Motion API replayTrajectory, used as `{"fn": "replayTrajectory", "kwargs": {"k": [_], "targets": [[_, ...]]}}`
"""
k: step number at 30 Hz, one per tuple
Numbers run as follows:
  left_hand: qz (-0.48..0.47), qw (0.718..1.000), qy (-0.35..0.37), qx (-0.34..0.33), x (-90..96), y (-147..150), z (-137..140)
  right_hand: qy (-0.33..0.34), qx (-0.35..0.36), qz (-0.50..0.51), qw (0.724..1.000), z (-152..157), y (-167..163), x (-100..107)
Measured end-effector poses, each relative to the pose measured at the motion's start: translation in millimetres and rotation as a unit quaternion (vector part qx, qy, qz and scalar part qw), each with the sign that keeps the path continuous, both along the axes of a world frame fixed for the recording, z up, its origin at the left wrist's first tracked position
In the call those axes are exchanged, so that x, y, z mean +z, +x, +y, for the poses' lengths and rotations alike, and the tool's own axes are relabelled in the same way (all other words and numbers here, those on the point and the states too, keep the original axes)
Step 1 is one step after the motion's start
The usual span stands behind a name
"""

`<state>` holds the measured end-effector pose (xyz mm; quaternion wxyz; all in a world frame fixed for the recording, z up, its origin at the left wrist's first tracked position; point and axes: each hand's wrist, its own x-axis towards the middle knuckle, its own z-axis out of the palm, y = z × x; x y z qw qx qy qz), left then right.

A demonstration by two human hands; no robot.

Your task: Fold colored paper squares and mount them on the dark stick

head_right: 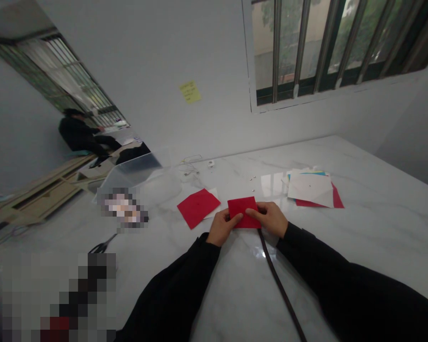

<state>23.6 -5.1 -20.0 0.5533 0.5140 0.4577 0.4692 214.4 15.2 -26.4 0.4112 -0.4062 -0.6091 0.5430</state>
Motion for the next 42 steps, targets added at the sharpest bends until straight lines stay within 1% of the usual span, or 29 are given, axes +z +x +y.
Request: {"fn": "replayTrajectory", "kwargs": {"k": [1,3,4,6,8,10,12,15,18,22,29,34,36,40,42], "targets": [[-0.007,1.000,-0.003,0.008,-1.1,-0.9,1.1,0.005,-0.026,0.002,1.000,2.9,2.2,-0.2],[-0.033,0.999,-0.014,0.032,-4.9,-2.9,4.3,0.028,-0.101,-0.009,0.994,11.5,8.6,-1.6],[-0.049,0.998,-0.018,0.046,-7.2,-4.0,6.1,0.050,-0.138,-0.029,0.989,17.1,12.4,-3.1],[-0.085,0.994,-0.020,0.067,-11.9,-5.5,9.7,0.102,-0.179,-0.108,0.973,30.1,19.1,-7.8],[-0.115,0.990,-0.019,0.080,-15.4,-6.1,12.3,0.138,-0.191,-0.203,0.950,44.2,22.3,-14.3],[-0.133,0.987,-0.019,0.088,-17.1,-6.1,13.1,0.167,-0.195,-0.271,0.928,58.4,20.8,-21.1],[-0.134,0.987,-0.016,0.087,-17.7,-6.0,12.5,0.189,-0.191,-0.309,0.912,71.9,15.7,-26.3],[-0.125,0.990,-0.007,0.069,-19.0,-6.1,10.6,0.200,-0.189,-0.329,0.903,88.8,6.8,-30.5],[-0.127,0.990,-0.011,0.063,-21.7,-5.9,9.6,0.208,-0.180,-0.337,0.900,98.3,2.0,-32.1],[-0.113,0.991,-0.027,0.071,-23.7,-4.8,9.2,0.225,-0.168,-0.334,0.900,99.7,1.9,-33.0],[-0.108,0.991,-0.030,0.071,-21.8,-4.1,7.4,0.219,-0.205,-0.339,0.892,95.6,8.2,-35.9],[-0.106,0.991,-0.028,0.074,-21.1,-3.6,6.9,0.229,-0.196,-0.359,0.883,93.9,13.8,-34.7],[-0.112,0.991,-0.029,0.074,-20.6,-3.2,6.6,0.226,-0.204,-0.347,0.887,92.1,14.6,-32.7],[-0.115,0.990,-0.027,0.071,-19.7,-2.9,6.2,0.204,-0.196,-0.287,0.915,86.4,15.6,-27.9],[-0.112,0.991,-0.026,0.068,-19.7,-3.0,6.3,0.191,-0.192,-0.268,0.924,83.3,16.2,-25.9]]}}
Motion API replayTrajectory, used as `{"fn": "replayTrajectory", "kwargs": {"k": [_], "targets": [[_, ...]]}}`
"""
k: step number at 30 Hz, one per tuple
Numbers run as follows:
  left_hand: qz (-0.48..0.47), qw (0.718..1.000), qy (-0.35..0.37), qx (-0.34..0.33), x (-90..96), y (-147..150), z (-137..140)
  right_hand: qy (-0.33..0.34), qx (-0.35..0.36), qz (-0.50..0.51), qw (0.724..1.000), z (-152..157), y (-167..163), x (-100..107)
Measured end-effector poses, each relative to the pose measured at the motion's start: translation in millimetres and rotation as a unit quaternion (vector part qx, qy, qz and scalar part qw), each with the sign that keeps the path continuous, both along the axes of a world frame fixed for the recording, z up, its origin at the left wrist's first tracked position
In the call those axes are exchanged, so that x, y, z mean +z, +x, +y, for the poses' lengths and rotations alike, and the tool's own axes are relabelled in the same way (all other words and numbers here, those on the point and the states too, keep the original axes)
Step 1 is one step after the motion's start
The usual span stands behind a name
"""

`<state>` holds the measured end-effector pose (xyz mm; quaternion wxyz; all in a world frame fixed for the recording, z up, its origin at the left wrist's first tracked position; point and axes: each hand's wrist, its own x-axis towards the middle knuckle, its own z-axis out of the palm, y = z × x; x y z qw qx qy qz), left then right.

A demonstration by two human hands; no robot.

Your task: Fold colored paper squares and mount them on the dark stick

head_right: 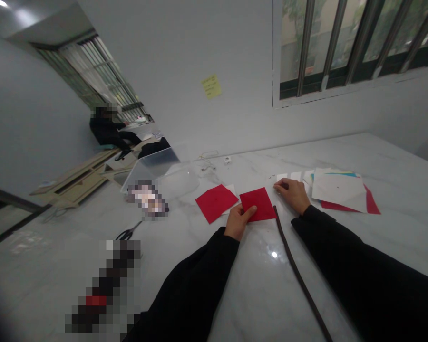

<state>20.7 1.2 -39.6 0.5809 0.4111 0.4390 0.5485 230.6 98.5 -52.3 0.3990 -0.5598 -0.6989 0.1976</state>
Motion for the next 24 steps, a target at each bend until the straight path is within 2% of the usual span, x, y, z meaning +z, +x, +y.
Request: {"fn": "replayTrajectory", "kwargs": {"k": [12,18,24], "targets": [[0.005,1.000,-0.004,0.003,-2.3,-0.5,1.2,-0.049,-0.048,0.118,0.991,-1.9,2.4,3.4],[0.001,1.000,-0.002,0.002,2.0,0.2,-1.1,-0.089,-0.013,0.224,0.970,-5.5,1.4,3.2],[0.008,1.000,-0.003,0.007,2.9,0.5,-2.1,-0.122,0.008,0.289,0.949,-28.3,-3.5,5.2]]}}
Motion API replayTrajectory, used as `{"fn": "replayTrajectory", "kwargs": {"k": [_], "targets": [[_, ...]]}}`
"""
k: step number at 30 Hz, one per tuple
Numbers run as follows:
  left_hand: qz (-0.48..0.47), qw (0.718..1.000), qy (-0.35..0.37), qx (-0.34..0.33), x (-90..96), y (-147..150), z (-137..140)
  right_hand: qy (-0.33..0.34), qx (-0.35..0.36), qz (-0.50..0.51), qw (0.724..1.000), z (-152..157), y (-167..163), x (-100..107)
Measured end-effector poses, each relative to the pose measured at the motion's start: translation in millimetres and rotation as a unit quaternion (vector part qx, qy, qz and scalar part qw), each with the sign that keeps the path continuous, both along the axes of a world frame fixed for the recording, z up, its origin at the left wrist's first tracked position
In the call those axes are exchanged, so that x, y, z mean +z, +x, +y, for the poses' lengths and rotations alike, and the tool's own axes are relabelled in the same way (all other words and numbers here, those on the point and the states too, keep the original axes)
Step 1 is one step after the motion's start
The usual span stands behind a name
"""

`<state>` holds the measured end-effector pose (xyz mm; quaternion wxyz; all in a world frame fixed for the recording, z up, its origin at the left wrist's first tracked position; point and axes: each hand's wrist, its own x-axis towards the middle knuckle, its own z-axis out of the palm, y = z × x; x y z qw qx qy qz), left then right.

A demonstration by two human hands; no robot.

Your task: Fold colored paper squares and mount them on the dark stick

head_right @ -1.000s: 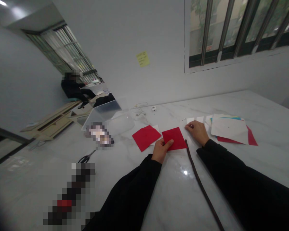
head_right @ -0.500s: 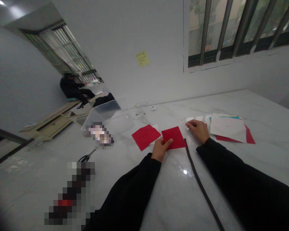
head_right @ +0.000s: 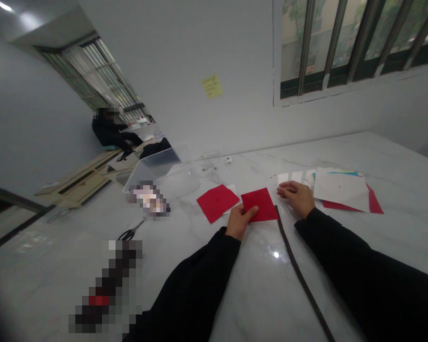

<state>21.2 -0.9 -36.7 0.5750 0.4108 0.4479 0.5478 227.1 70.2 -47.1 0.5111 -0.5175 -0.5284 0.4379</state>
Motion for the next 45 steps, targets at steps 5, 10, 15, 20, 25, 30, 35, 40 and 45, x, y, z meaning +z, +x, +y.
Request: {"fn": "replayTrajectory", "kwargs": {"k": [5,10,15,20,25,30,35,40,45], "targets": [[0.008,1.000,0.000,0.001,-1.3,0.1,-0.3,-0.027,0.027,0.050,0.998,-24.5,3.0,-1.5],[0.036,0.999,0.003,-0.005,0.3,-0.1,-0.9,-0.027,0.046,0.016,0.998,-38.6,4.7,-4.8],[0.043,0.999,0.006,-0.005,2.8,0.2,-1.0,0.002,0.156,0.056,0.986,-46.7,-5.6,4.4],[0.097,0.995,0.026,-0.018,3.8,2.5,-3.2,0.051,0.200,-0.003,0.978,-52.2,-11.9,12.7],[0.126,0.991,0.037,-0.027,6.9,4.5,-6.2,0.091,0.205,-0.069,0.972,-56.0,-13.6,16.0],[0.155,0.986,0.048,-0.031,6.1,4.1,-6.9,0.119,0.192,-0.130,0.965,-58.8,-15.0,18.8],[0.169,0.984,0.053,-0.034,2.8,2.9,-5.3,0.128,0.186,-0.151,0.962,-59.9,-15.4,20.3],[0.162,0.985,0.047,-0.034,3.6,2.5,-3.9,0.123,0.192,-0.145,0.963,-57.8,-15.1,17.1],[0.166,0.984,0.060,-0.035,7.0,1.9,-2.7,0.152,0.195,-0.157,0.956,-55.8,-14.8,16.8]]}}
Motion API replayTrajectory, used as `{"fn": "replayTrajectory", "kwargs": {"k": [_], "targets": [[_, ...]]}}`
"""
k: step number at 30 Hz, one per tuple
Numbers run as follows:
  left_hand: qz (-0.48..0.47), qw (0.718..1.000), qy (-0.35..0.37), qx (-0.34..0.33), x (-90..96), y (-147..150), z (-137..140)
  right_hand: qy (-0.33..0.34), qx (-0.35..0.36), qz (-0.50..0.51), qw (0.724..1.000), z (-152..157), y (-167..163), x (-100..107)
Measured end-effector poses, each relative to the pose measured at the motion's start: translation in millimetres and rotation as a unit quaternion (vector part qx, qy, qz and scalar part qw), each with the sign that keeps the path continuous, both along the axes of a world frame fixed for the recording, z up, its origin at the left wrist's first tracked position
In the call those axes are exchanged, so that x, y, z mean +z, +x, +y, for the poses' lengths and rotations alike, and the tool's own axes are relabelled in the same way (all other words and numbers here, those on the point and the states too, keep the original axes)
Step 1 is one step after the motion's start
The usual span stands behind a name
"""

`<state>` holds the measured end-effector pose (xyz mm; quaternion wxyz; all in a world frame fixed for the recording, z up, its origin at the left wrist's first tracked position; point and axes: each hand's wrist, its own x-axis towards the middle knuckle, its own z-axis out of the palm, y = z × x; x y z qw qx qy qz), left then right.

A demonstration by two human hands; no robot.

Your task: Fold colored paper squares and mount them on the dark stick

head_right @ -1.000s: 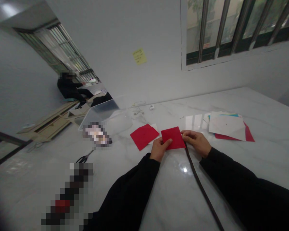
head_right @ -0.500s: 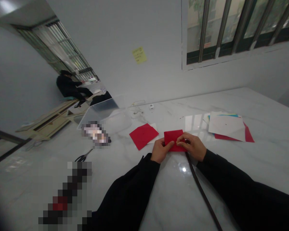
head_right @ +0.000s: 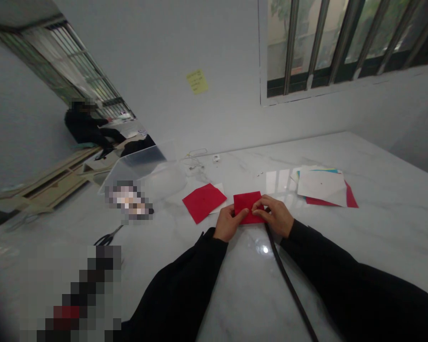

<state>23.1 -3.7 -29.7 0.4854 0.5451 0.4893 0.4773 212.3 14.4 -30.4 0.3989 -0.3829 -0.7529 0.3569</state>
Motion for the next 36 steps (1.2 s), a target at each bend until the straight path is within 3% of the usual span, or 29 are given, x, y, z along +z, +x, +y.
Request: {"fn": "replayTrajectory", "kwargs": {"k": [10,25,36], "targets": [[-0.020,1.000,-0.012,0.004,0.7,1.5,0.3,0.038,-0.001,-0.008,0.999,0.5,0.6,-0.5],[-0.019,1.000,-0.009,-0.004,-1.8,3.5,-3.0,0.014,-0.036,-0.032,0.999,-4.5,-3.1,2.7],[-0.053,0.998,-0.016,-0.013,-0.7,4.7,-6.1,-0.107,-0.036,0.062,0.992,-10.9,-9.0,2.4]]}}
